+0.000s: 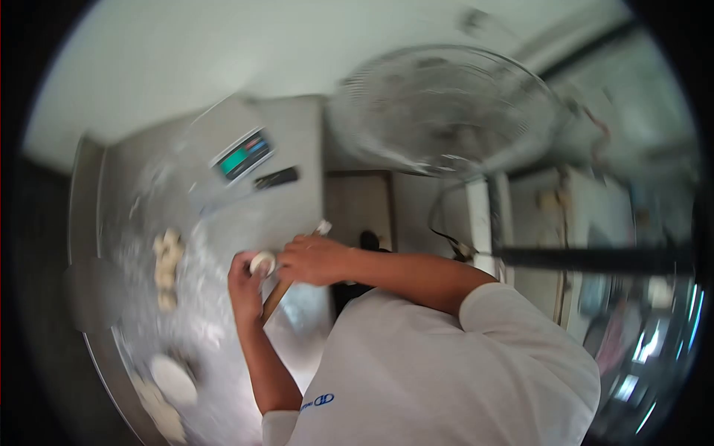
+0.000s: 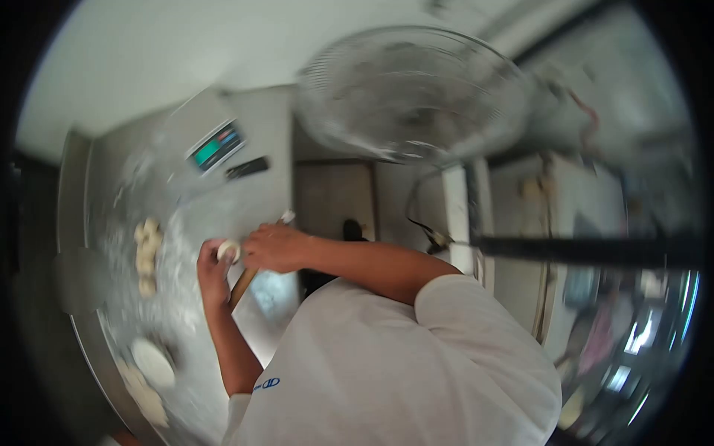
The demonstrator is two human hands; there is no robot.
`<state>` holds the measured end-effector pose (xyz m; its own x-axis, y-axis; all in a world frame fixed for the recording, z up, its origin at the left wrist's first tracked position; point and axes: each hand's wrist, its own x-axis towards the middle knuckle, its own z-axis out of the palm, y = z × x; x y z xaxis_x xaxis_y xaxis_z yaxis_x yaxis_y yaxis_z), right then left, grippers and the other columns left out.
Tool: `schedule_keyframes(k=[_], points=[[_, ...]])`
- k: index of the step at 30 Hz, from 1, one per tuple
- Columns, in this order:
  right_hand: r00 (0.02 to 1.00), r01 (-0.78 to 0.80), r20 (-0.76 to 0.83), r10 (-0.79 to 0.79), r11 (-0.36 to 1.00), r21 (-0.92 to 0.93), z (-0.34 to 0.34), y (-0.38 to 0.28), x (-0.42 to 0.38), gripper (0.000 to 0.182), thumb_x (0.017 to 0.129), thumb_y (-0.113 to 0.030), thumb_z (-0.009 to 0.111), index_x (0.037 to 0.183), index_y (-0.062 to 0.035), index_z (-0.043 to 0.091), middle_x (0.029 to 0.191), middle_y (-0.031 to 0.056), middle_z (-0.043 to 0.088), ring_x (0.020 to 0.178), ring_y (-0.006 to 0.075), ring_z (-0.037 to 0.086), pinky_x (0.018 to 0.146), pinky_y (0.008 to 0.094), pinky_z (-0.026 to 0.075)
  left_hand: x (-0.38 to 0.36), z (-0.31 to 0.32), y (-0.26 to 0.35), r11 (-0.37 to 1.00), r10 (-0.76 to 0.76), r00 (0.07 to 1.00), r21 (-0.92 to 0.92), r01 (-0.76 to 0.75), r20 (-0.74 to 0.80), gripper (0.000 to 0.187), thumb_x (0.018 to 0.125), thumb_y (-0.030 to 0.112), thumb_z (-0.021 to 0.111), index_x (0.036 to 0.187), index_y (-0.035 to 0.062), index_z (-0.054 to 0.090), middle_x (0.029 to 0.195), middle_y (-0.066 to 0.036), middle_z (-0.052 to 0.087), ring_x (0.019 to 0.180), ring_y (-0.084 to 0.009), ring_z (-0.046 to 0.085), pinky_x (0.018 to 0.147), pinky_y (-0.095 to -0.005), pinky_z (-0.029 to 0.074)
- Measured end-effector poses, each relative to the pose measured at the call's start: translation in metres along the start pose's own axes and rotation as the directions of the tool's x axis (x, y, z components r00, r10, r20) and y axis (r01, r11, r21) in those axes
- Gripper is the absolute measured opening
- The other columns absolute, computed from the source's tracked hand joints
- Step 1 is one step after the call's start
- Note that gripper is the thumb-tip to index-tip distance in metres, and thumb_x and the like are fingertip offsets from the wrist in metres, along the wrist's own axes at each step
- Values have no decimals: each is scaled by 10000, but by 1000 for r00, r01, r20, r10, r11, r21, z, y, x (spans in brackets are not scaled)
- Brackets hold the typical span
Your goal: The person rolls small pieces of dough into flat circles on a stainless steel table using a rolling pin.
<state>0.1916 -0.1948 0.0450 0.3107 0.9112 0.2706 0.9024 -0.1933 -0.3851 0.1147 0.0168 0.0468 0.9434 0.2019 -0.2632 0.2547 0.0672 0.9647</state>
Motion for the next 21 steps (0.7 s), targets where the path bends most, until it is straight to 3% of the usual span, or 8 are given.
schedule_keyframes(k=[3,4,7,9,12,15,18,21], points=[[989,-137,-60,134,989,-46,-25,-12,-41,155,910,-265,707,933,-117,664,934,54,611,951,253,643,852,427,506,12,39,16,992,-45,966,-105,73,254,247,962,72,752,1152,60,596,1076,-58,656,984,-144,610,908,-300,494],[975,-221,39,220,975,9,-31,-11,-54,223,935,-294,720,1084,-129,702,1033,78,656,1048,289,667,928,461,506,16,56,20,978,-31,946,-186,95,322,276,971,84,747,1186,67,576,1101,-71,666,1004,-155,623,921,-303,498],[948,-316,-36,317,948,42,-46,-9,-93,278,921,-294,744,1134,-120,702,1064,88,659,1071,292,664,931,469,510,33,98,26,1000,-5,863,-14,14,506,331,994,107,732,1261,69,539,1151,-99,679,1039,-181,643,961,-323,507],[917,-377,-128,379,925,36,-55,-12,-121,326,900,-295,770,1152,-97,708,1051,99,664,1072,302,659,912,465,513,35,129,35,1000,25,858,-29,-12,513,334,1009,121,721,1292,63,553,1161,-105,678,1040,-188,643,962,-339,516],[835,-548,9,550,830,103,-65,-8,-145,363,890,-291,781,1186,-95,707,1132,113,675,1156,320,653,950,500,517,47,171,33,999,-31,817,54,0,576,390,1020,163,728,1359,52,572,1178,-105,674,1045,-194,641,939,-347,530],[733,-680,73,676,728,84,-80,-10,-174,386,882,-289,788,1203,-92,708,1188,128,673,1201,342,643,994,530,515,62,210,19,993,-95,712,21,112,696,413,1005,182,760,1359,56,589,1155,-80,666,1046,-191,643,911,-339,541],[701,-710,-26,713,700,69,-79,-17,-203,401,886,-286,786,1226,-91,703,1177,132,672,1198,360,643,1034,536,509,67,244,14,991,-110,614,43,123,782,407,994,198,780,1333,67,597,1131,-55,658,1041,-179,643,899,-329,545],[609,-782,-82,789,614,106,-79,-23,-223,498,884,-285,794,1344,-136,677,1201,131,674,1221,373,632,1063,541,489,71,277,18,986,-164,534,134,96,829,367,1008,204,762,1310,60,612,1148,-49,653,1041,-168,641,897,-323,545]])
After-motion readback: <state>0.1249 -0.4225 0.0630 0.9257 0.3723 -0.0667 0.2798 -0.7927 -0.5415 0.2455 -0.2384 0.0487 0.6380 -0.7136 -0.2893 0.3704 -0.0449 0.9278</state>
